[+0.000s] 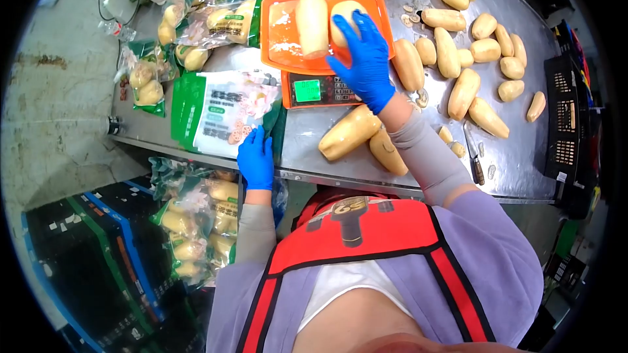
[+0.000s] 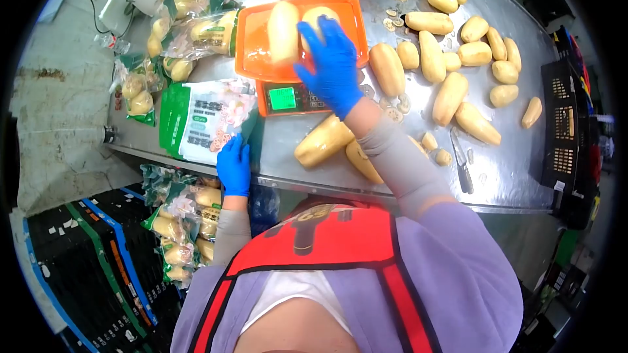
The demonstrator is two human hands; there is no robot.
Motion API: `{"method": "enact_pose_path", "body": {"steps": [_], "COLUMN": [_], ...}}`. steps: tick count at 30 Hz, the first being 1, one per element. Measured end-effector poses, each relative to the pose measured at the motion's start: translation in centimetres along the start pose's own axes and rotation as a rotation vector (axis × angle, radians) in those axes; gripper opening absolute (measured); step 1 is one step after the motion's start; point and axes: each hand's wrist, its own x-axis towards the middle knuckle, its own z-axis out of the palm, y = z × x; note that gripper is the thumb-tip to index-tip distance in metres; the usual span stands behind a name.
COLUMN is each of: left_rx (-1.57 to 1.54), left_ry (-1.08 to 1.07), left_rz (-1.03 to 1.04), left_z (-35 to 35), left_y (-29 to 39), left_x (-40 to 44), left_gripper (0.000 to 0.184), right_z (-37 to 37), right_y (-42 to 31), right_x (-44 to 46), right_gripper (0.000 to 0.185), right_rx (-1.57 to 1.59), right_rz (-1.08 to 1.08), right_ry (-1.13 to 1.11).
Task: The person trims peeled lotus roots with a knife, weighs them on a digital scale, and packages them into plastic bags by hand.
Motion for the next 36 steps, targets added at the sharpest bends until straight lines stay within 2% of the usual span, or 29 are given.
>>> {"method": "enact_pose_path", "body": {"steps": [2,3,4,6,8,10,12,14,15,16,18,20,22,24,26,28,31,32,34,35,36], "left_rx": [-0.095,-0.189,-0.192,-0.5,-0.525,-0.601,-0.651,-0.704,-0.807,-0.908,-0.866,-0.812,-0.991,-1.073,-0.972,-0.937,-0.833,-0.83,-0.807,-0.802,-1.035], "left_ry": [0.031,0.062,0.065,0.004,-0.021,-0.046,-0.048,-0.053,-0.074,-0.097,-0.083,-0.052,-0.09,-0.086,-0.122,-0.1,0.008,0.013,0.144,0.149,0.106], "left_rz": [-0.04,-0.078,-0.079,-0.383,-0.416,-0.386,-0.445,-0.496,-0.608,-0.721,-0.693,-0.669,-0.843,-0.912,-0.808,-0.767,-0.439,-0.448,-0.235,-0.245,-0.244], "left_z": [0.2,0.3,0.4,0.4,-0.4,0.1,0.3,0.5,0.9,0.9,0.1,-0.1,-0.2,-0.4,-0.2,0.2,-0.2,-0.8,-4.8,-6.2,-7.4], "left_y": [-0.3,-0.6,-1.3,-2.3,-2.5,-4.1,-4.7,-4.9,-5.1,-4.8,-3.4,-3.1,-2.9,-2.5,-2.5,-2.4,-1.0,-0.2,3.9,5.4,6.8], "left_x": [-0.2,-0.3,-0.3,-0.2,0.0,0.1,-0.1,0.0,-0.1,0.0,0.4,0.7,1.2,0.7,0.6,0.6,0.9,1.1,2.7,3.3,4.0], "left_gripper": [0.032,0.028,0.028,0.029,0.031,0.029,0.028,0.027,0.026,0.026,0.025,0.024,0.023,0.022,0.021,0.019,0.03,0.03,0.04,0.04,0.048], "right_z": [0.8,1.7,2.2,2.1,1.4,0.5,0.2,0.9,-0.2,-1.9,-4.0,-4.2,-3.5,-3.0,-2.3,-1.7,-1.4,-1.3,-1.1,-1.0,-0.9], "right_y": [-1.4,-0.9,-0.3,0.9,2.0,3.1,4.3,6.9,5.9,5.0,2.6,0.7,-1.0,-2.8,-3.7,-4.6,-6.4,-7.0,-8.0,-8.2,-8.4], "right_x": [0.6,0.8,1.1,1.5,1.6,1.6,1.1,0.5,0.8,1.0,0.1,-0.8,-1.4,-1.6,-2.0,-2.3,-2.2,-2.1,-2.0,-2.1,-2.1], "right_gripper": [0.074,0.082,0.082,0.085,0.086,0.085,0.079,0.075,0.075,0.073,0.068,0.065,0.066,0.067,0.069,0.071,0.071,0.071,0.072,0.071,0.07], "right_rx": [-0.161,-0.19,-0.191,-0.138,-0.18,0.02,0.006,0.454,0.799,0.953,1.413,1.533,1.563,1.884,1.936,2.265,2.249,2.24,2.222,2.187,2.152], "right_rz": [-0.023,0.003,-0.001,0.146,0.159,0.056,0.122,0.211,0.442,0.608,0.719,0.769,0.762,0.948,1.0,1.143,1.118,1.104,1.135,1.121,1.106], "right_ry": [-0.15,-0.171,-0.171,-0.155,-0.214,-0.237,-0.253,-0.003,0.022,-0.025,-0.076,-0.189,-0.254,-0.275,-0.287,-0.353,-0.422,-0.451,-0.439,-0.48,-0.52]}}
